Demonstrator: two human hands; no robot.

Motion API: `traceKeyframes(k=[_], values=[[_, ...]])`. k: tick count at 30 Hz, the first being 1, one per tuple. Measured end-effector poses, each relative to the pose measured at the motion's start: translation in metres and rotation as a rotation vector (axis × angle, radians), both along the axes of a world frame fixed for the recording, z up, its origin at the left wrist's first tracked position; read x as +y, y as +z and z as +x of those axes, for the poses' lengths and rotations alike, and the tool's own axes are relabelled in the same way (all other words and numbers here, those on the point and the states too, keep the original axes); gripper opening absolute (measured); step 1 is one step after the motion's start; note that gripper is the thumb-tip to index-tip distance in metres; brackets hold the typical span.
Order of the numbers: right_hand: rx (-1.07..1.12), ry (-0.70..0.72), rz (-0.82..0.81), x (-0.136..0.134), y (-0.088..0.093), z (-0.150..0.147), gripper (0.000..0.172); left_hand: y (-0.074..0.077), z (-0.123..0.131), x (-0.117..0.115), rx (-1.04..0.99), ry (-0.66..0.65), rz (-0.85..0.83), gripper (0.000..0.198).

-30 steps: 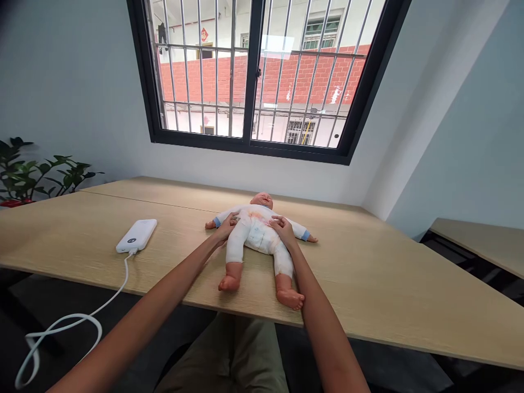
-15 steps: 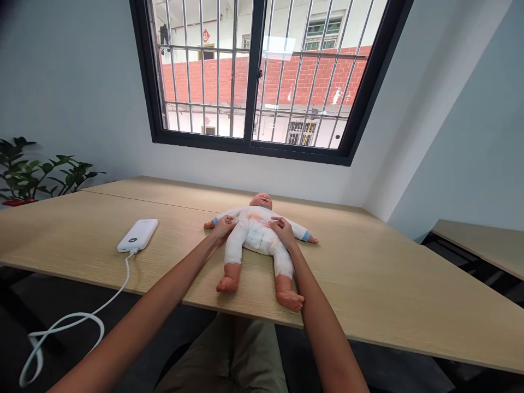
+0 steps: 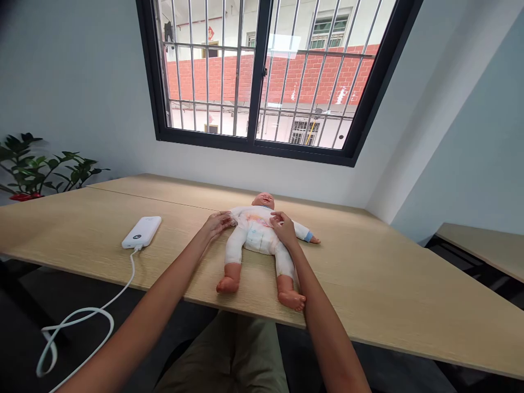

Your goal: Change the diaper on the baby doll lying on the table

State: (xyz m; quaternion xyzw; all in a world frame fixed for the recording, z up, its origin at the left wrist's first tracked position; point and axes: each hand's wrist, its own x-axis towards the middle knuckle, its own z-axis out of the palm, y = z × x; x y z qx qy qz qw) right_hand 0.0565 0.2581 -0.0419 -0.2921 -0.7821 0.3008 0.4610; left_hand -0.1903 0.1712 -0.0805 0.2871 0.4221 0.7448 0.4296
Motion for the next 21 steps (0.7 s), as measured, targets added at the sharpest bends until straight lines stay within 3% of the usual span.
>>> traceKeyframes(k=[4,6,9,13,17,21], values=[[-0.237,0.211,0.276,-0.010,0.017,-0.034,0.021,0.001,0.000,-0.004,0.059,-0.029,-0.010,0.018],[-0.437,0.262,0.385,-0.015,0.021,-0.058,0.034,0.001,-0.001,-0.006,0.089,-0.036,0.002,0.021],[-0.717,0.215,0.424,-0.023,0.017,-0.091,0.060,0.002,0.000,-0.008,0.117,-0.041,0.046,0.024],[-0.964,0.114,0.451,-0.030,0.002,-0.113,0.055,0.000,0.001,-0.007,0.117,-0.051,0.104,0.027],[-0.952,0.072,0.490,-0.033,-0.004,-0.114,0.051,-0.003,0.001,-0.002,0.097,-0.048,0.139,0.029],[-0.624,0.021,0.578,-0.035,-0.006,-0.109,0.032,-0.003,0.002,0.001,0.097,-0.060,0.159,0.032]])
